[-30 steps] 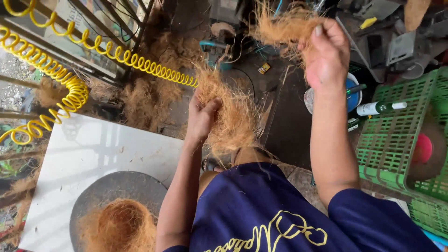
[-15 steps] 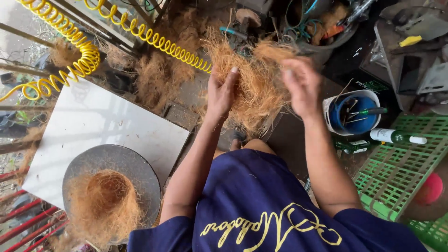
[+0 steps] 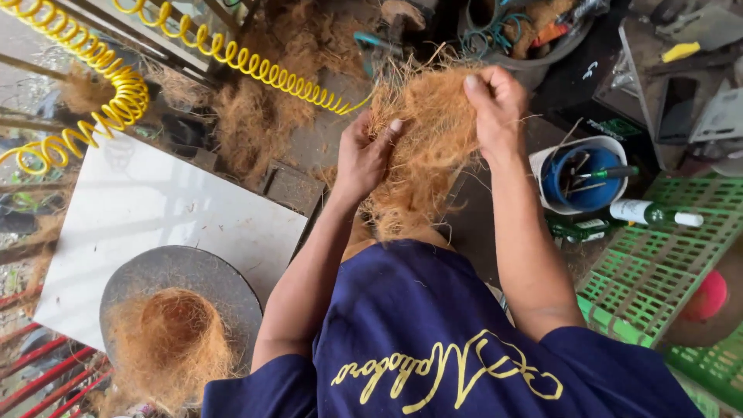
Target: The person shapes loose brown fibrous material into a bowl-like form on a circular mold. They repeatedly add and press the fibers by hand, then use a spray gun to apply a liquid and a hair dryer to dry the material. The person continues to adjust and compact the fibers throughout the process.
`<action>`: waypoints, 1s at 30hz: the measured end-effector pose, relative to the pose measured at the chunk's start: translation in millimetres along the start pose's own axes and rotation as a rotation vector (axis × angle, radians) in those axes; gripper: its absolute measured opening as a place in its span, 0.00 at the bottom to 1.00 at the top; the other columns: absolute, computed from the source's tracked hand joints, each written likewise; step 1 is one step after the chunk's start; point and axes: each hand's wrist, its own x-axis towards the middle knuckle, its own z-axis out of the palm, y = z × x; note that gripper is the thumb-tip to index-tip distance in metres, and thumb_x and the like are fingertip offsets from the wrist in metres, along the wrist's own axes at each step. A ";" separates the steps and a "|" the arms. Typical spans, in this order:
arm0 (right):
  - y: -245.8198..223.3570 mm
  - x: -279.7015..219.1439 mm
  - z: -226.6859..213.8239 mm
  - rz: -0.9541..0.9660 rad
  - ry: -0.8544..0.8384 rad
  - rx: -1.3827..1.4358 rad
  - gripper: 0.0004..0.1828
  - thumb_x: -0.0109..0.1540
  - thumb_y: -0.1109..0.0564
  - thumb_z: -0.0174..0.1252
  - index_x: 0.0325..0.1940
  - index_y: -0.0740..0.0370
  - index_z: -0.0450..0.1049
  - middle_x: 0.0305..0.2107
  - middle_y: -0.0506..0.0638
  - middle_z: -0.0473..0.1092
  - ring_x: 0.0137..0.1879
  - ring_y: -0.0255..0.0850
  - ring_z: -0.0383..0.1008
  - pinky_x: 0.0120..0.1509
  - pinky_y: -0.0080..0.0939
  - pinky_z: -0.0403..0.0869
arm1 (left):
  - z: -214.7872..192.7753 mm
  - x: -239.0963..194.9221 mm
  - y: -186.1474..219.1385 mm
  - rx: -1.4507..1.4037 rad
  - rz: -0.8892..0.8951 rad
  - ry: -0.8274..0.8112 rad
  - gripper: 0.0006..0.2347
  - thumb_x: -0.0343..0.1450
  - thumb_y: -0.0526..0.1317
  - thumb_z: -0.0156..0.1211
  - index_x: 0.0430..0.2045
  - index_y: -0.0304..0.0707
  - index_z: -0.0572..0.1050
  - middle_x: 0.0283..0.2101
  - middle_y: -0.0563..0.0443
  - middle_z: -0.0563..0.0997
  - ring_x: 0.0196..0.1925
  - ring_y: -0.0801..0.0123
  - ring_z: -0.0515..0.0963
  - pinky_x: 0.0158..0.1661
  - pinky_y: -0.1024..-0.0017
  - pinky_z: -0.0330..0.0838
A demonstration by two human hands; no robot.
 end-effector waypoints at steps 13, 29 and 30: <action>-37.4 56.1 11.3 -0.278 0.518 -0.075 0.10 0.68 0.51 0.53 0.35 0.56 0.64 0.28 0.41 0.57 0.36 0.31 0.53 0.40 0.34 0.57 | -10.5 80.5 12.2 -0.178 -0.066 -0.206 0.33 0.64 0.49 0.65 0.61 0.36 0.58 0.61 0.41 0.69 0.61 0.59 0.73 0.60 0.63 0.69; 1.2 114.8 -28.1 -0.158 0.323 0.608 0.13 0.63 0.55 0.67 0.49 0.60 0.75 0.48 0.61 0.78 0.53 0.51 0.78 0.48 0.48 0.70 | -112.0 -41.2 -20.5 -0.141 -0.073 0.225 0.10 0.58 0.31 0.60 0.07 0.43 0.66 0.16 0.62 0.68 0.21 0.80 0.66 0.26 0.78 0.63; 13.3 112.3 -38.7 -0.138 0.264 0.631 0.13 0.63 0.55 0.67 0.49 0.60 0.75 0.48 0.61 0.78 0.53 0.51 0.78 0.48 0.48 0.70 | -128.6 -43.7 -19.8 -0.138 -0.073 0.290 0.10 0.58 0.31 0.60 0.07 0.43 0.66 0.16 0.62 0.68 0.21 0.80 0.66 0.26 0.78 0.63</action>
